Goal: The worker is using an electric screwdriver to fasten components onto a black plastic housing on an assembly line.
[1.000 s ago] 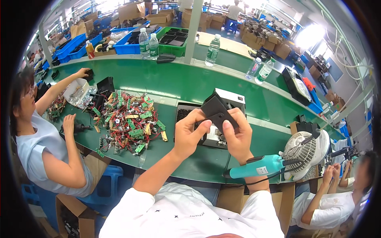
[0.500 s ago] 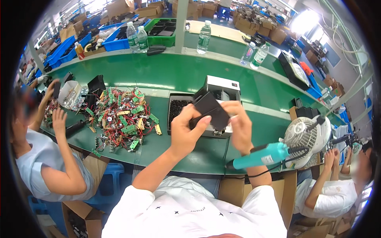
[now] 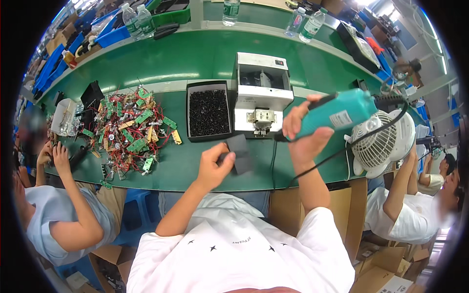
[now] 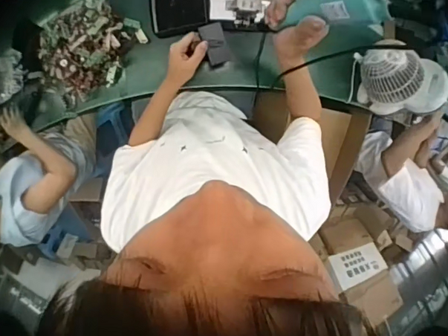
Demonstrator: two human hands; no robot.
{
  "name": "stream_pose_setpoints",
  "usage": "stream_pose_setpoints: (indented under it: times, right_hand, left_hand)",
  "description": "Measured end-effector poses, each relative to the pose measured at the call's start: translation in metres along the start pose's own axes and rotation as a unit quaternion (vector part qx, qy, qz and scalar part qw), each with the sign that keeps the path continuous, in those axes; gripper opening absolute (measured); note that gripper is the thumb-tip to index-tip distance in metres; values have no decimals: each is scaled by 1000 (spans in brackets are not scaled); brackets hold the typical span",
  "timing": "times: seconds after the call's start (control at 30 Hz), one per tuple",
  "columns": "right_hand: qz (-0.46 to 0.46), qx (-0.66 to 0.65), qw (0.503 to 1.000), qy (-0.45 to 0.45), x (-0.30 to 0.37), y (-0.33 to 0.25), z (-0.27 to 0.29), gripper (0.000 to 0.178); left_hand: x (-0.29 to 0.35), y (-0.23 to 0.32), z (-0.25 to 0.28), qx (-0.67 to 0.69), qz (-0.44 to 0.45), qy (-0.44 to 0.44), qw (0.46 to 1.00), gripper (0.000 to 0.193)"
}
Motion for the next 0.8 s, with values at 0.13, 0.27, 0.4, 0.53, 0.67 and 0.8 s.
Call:
stream_pose_setpoints:
  times: [0.13, 0.27, 0.4, 0.53, 0.67, 0.8]
  right_hand:
    - [15, 60, 998, -3, -13, 9, -7, 77]
    - [4, 101, 995, -4, -18, 19, -8, 81]
    - [-2, 106, 994, -7, -20, 24, -8, 81]
    - [-111, 117, 987, -14, -18, 34, -16, 81]
    - [-82, 34, 995, -53, -7, 17, -43, 81]
    - [-51, -45, 995, -73, -8, 12, -62, 74]
  left_hand:
    - [3, -8, -2, 20, 17, 11, 1000, 17]
    - [4, -4, -3, 17, 1, 9, 1000, 18]
    - [2, -2, -4, 17, 4, 8, 1000, 17]
    - [1, 1, -5, 12, -7, 7, 1000, 18]
    - [2, 2, -3, 9, -14, 6, 1000, 18]
    - [1, -1, -4, 13, -14, -2, 1000, 19]
Point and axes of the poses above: each hand's wrist, its own x-axis away from the middle knuckle, its own z-axis out of the back of the hand, y = z × x, the point moved 10 cm from there along -x, towards the middle knuckle, and after that the axes turned 12 degrees about -y, right-handed, at the moved point
